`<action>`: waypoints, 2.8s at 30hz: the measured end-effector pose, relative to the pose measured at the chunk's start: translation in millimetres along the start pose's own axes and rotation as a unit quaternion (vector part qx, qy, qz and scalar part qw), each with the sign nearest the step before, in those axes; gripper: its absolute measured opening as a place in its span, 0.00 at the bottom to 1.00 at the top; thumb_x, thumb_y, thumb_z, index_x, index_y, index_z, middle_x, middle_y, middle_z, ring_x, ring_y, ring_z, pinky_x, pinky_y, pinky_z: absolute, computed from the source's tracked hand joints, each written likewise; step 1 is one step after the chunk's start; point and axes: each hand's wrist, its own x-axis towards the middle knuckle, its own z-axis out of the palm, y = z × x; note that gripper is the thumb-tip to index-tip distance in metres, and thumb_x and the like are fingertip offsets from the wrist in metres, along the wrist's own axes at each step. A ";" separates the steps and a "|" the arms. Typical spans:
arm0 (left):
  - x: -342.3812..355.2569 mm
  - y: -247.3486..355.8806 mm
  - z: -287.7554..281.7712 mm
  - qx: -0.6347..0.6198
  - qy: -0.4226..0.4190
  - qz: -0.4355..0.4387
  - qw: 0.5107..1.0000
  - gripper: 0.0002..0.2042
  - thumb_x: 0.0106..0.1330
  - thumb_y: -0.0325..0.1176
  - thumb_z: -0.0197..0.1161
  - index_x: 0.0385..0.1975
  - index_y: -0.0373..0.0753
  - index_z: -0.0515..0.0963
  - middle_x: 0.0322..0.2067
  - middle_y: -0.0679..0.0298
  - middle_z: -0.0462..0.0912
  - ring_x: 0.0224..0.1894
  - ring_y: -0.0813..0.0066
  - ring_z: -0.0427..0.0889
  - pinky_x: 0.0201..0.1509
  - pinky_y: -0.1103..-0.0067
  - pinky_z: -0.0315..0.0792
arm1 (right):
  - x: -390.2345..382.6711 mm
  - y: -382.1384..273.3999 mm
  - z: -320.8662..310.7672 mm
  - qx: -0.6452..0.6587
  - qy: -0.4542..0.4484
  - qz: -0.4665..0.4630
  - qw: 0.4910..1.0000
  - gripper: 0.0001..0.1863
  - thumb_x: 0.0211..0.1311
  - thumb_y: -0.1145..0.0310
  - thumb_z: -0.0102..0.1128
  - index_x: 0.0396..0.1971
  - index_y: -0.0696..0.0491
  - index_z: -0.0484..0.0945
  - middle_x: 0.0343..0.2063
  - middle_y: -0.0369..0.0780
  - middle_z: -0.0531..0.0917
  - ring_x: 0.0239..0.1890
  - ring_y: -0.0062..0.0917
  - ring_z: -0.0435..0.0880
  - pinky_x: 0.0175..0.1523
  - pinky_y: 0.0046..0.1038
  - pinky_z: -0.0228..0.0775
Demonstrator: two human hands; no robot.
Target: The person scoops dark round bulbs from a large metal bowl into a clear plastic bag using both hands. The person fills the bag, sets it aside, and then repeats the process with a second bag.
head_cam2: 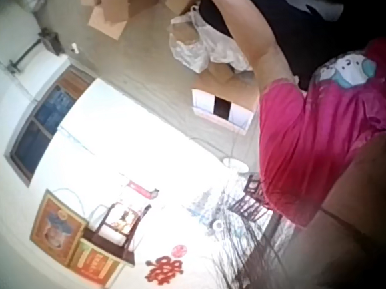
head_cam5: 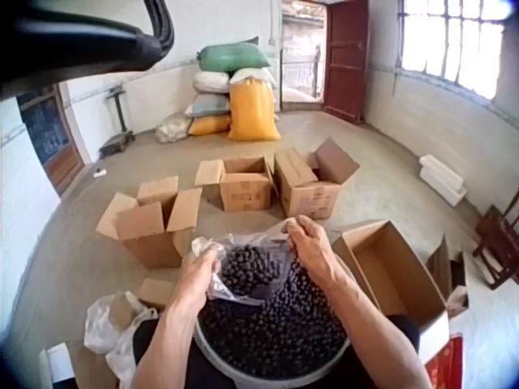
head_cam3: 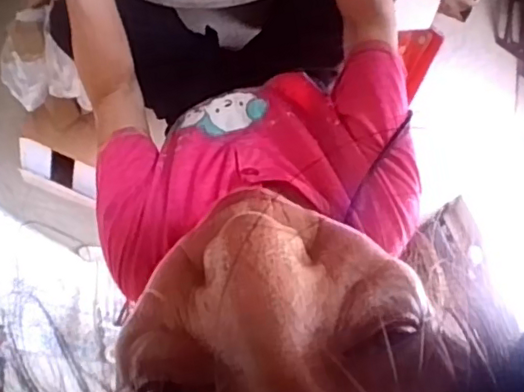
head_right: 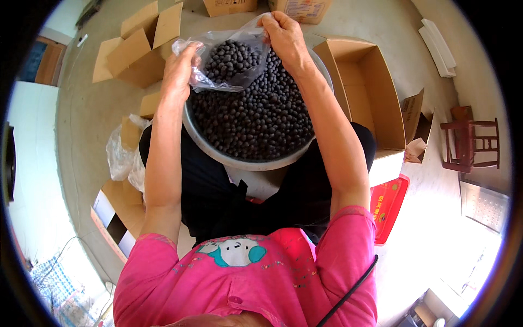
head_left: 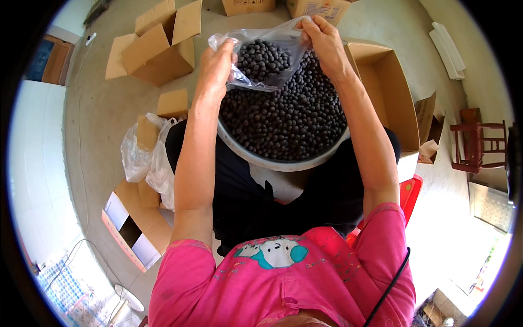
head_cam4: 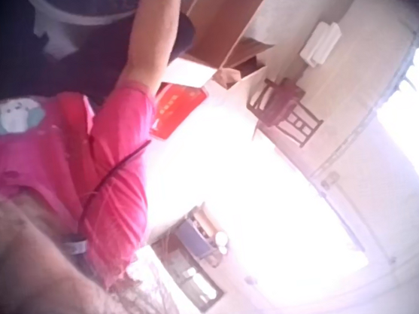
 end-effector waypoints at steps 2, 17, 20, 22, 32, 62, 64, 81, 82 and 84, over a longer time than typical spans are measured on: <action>2.5 3.1 -6.2 -0.029 0.016 0.025 0.999 0.12 0.66 0.38 0.58 0.36 0.35 0.79 0.21 0.71 0.73 0.22 0.86 0.68 0.23 0.86 0.61 | -2.7 -20.3 -2.2 0.005 -0.004 -0.038 0.999 0.14 0.68 0.62 0.52 0.31 0.57 0.79 0.20 0.31 0.73 0.25 0.14 0.70 0.34 0.19 0.65; -2.3 18.6 -24.5 0.195 0.015 0.190 0.962 0.15 0.73 0.41 0.49 0.35 0.38 0.80 0.21 0.71 0.72 0.24 0.84 0.70 0.29 0.83 0.65 | -34.2 -68.5 -1.9 -0.055 -0.030 -0.022 0.998 0.13 0.67 0.65 0.52 0.30 0.59 0.78 0.18 0.29 0.71 0.22 0.12 0.68 0.28 0.19 0.62; -4.1 31.9 -37.7 0.170 0.091 0.231 0.954 0.12 0.71 0.38 0.52 0.36 0.36 0.78 0.23 0.63 0.78 0.25 0.79 0.73 0.31 0.79 0.69 | -42.9 -88.5 0.6 -0.041 -0.018 -0.042 0.998 0.12 0.67 0.66 0.53 0.31 0.59 0.79 0.18 0.28 0.70 0.22 0.11 0.67 0.29 0.18 0.61; -14.2 47.1 -35.9 0.126 0.094 0.259 0.953 0.11 0.71 0.36 0.53 0.36 0.36 0.78 0.22 0.68 0.74 0.23 0.83 0.68 0.29 0.81 0.65 | -47.2 -98.3 -0.2 -0.005 -0.023 -0.049 0.999 0.11 0.67 0.66 0.53 0.31 0.59 0.79 0.18 0.28 0.70 0.22 0.11 0.66 0.29 0.17 0.60; -13.1 39.0 -25.0 0.219 0.035 0.239 0.945 0.10 0.67 0.35 0.60 0.39 0.35 0.76 0.20 0.70 0.73 0.24 0.83 0.70 0.28 0.80 0.67 | -42.7 -73.0 -0.1 -0.101 -0.050 -0.019 0.993 0.11 0.65 0.65 0.54 0.31 0.58 0.79 0.20 0.30 0.74 0.24 0.12 0.71 0.31 0.18 0.66; -36.4 -19.1 47.0 0.383 -0.258 0.328 0.824 0.46 0.48 0.52 0.72 0.65 0.36 0.57 0.59 0.44 0.68 0.63 0.47 0.65 0.64 0.63 0.61 | -49.3 -64.8 22.4 -0.060 -0.035 0.004 0.998 0.16 0.65 0.65 0.50 0.23 0.59 0.76 0.20 0.34 0.77 0.25 0.16 0.71 0.33 0.20 0.63; -34.4 -28.1 59.6 0.344 -0.245 0.350 0.836 0.38 0.55 0.49 0.67 0.61 0.35 0.62 0.53 0.46 0.73 0.58 0.48 0.71 0.60 0.64 0.66 | -52.7 -67.7 27.4 -0.093 -0.054 -0.012 0.994 0.15 0.65 0.65 0.50 0.23 0.60 0.76 0.21 0.35 0.77 0.26 0.16 0.71 0.33 0.20 0.64; -16.0 -20.1 56.0 0.019 -0.162 0.092 0.982 0.23 0.71 0.50 0.49 0.25 0.35 0.76 0.21 0.66 0.75 0.27 0.77 0.74 0.34 0.76 0.68 | -58.0 -8.5 -3.4 -0.298 -0.199 -0.015 0.933 0.32 0.54 0.58 0.68 0.54 0.61 0.70 0.47 0.45 0.79 0.52 0.32 0.77 0.58 0.33 0.66; -15.2 -20.5 58.8 0.032 -0.144 0.098 0.984 0.22 0.71 0.50 0.50 0.26 0.35 0.77 0.20 0.65 0.75 0.27 0.77 0.74 0.33 0.75 0.68 | -58.9 -8.6 6.9 -0.349 -0.238 -0.041 0.905 0.36 0.51 0.57 0.70 0.57 0.61 0.68 0.49 0.47 0.79 0.54 0.36 0.77 0.59 0.36 0.65; -17.2 -21.9 66.6 0.059 -0.115 0.107 0.986 0.22 0.71 0.50 0.50 0.27 0.35 0.77 0.19 0.63 0.75 0.25 0.76 0.74 0.32 0.74 0.67 | -61.4 1.6 17.9 -0.351 -0.287 0.051 0.890 0.44 0.44 0.55 0.74 0.61 0.54 0.63 0.51 0.49 0.77 0.60 0.42 0.71 0.63 0.41 0.59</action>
